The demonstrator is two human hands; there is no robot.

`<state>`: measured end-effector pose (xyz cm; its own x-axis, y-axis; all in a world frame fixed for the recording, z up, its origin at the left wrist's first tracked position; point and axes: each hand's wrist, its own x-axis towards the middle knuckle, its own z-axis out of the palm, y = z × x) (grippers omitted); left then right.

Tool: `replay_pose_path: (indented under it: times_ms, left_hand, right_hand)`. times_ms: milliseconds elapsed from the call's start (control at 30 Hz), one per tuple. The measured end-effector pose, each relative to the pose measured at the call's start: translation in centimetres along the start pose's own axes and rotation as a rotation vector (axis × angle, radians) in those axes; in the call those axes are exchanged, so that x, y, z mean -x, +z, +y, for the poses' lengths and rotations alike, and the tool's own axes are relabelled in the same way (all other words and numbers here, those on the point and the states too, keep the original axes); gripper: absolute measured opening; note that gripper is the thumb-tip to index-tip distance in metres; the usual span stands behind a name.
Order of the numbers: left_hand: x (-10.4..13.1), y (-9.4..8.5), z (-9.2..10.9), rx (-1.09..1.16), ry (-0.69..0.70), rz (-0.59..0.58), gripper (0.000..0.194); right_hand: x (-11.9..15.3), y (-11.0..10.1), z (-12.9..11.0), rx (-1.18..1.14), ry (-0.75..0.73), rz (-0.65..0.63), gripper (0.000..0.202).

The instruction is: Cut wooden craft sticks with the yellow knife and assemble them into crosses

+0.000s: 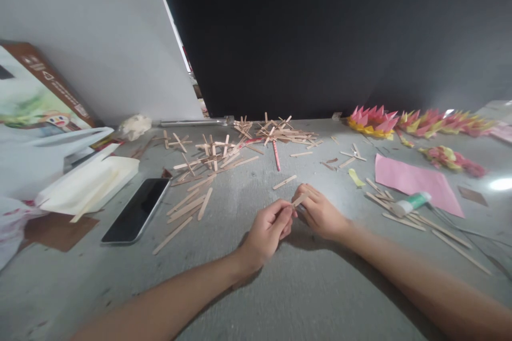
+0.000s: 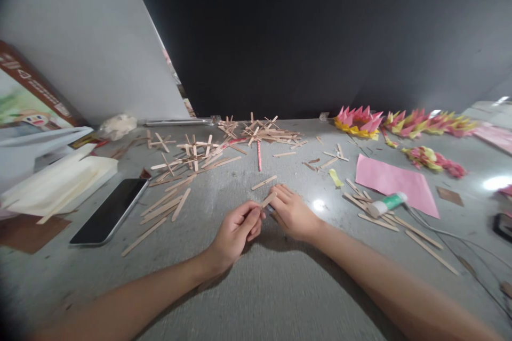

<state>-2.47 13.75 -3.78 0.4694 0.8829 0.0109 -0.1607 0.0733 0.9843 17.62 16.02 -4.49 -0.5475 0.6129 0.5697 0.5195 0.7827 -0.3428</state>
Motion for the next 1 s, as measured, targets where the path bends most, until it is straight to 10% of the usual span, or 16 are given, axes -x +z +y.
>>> replay_pose_path:
  times_ms: [1000]
  left_hand:
    - [0.11, 0.07, -0.07, 0.042, 0.053, -0.042, 0.036]
  right_hand:
    - [-0.21, -0.14, 0.01, -0.023, -0.048, -0.004, 0.017]
